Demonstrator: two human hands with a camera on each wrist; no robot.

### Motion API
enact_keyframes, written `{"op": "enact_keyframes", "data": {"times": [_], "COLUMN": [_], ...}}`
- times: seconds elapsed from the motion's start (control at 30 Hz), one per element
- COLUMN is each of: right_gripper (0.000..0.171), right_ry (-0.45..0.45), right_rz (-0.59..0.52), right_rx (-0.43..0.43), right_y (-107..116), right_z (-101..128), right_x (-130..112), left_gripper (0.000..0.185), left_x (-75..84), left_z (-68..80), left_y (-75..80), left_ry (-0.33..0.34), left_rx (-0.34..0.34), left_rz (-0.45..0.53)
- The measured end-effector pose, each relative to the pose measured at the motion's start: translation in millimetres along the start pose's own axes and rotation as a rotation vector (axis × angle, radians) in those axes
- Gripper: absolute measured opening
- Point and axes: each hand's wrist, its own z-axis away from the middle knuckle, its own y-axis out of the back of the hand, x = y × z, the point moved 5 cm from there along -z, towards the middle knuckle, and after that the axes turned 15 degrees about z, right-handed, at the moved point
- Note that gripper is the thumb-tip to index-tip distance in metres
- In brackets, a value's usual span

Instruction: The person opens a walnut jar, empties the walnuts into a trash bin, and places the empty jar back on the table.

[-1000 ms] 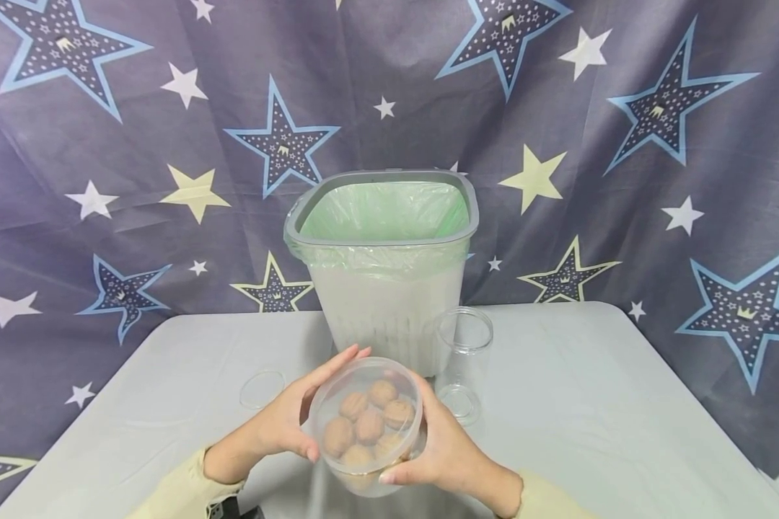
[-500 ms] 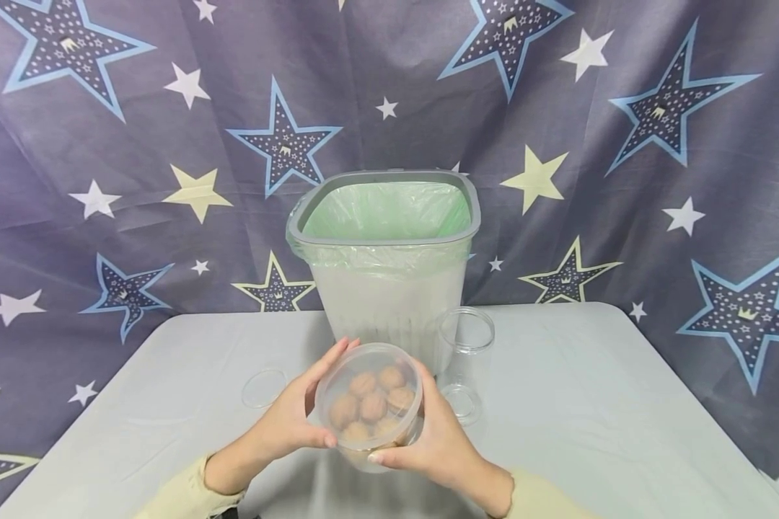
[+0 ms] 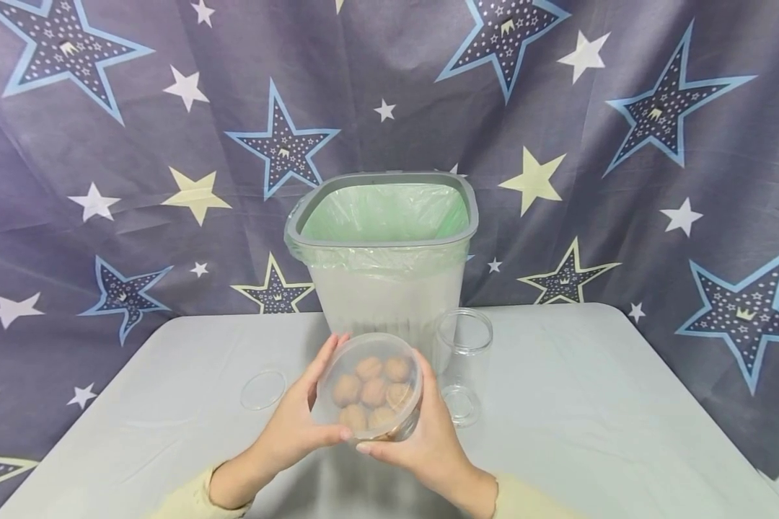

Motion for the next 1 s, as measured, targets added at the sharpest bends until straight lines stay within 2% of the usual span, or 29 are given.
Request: {"op": "enact_keyframes", "data": {"times": [0.2,0.43,0.7,1.0], "right_gripper": [0.124,0.120,0.116,0.100], "right_ry": [0.030,0.006,0.032,0.076], "right_rz": [0.026,-0.063,-0.097,-0.296], "right_rx": [0.054,0.021,-0.024,-0.178], "right_y": [3.7,7.0,8.8,11.3], "right_z": [-2.4,-4.3,0.4,6.5], "right_x": [-2.1,2.8,8.0,9.2], "left_gripper": [0.117,0.116,0.108,0.108], "left_x": [2.0,4.6,5.2,-1.2], "left_z": [2.4,2.8,-0.7,-5.6], "left_y": [-5.8,-2.7,4.5,10.3], "left_ry": [0.013,0.009,-0.035,-0.046], "left_rx": [0.049,0.000,-0.152,-0.405], "left_rz": [-0.064,-0.070,0.064,0.243]}}
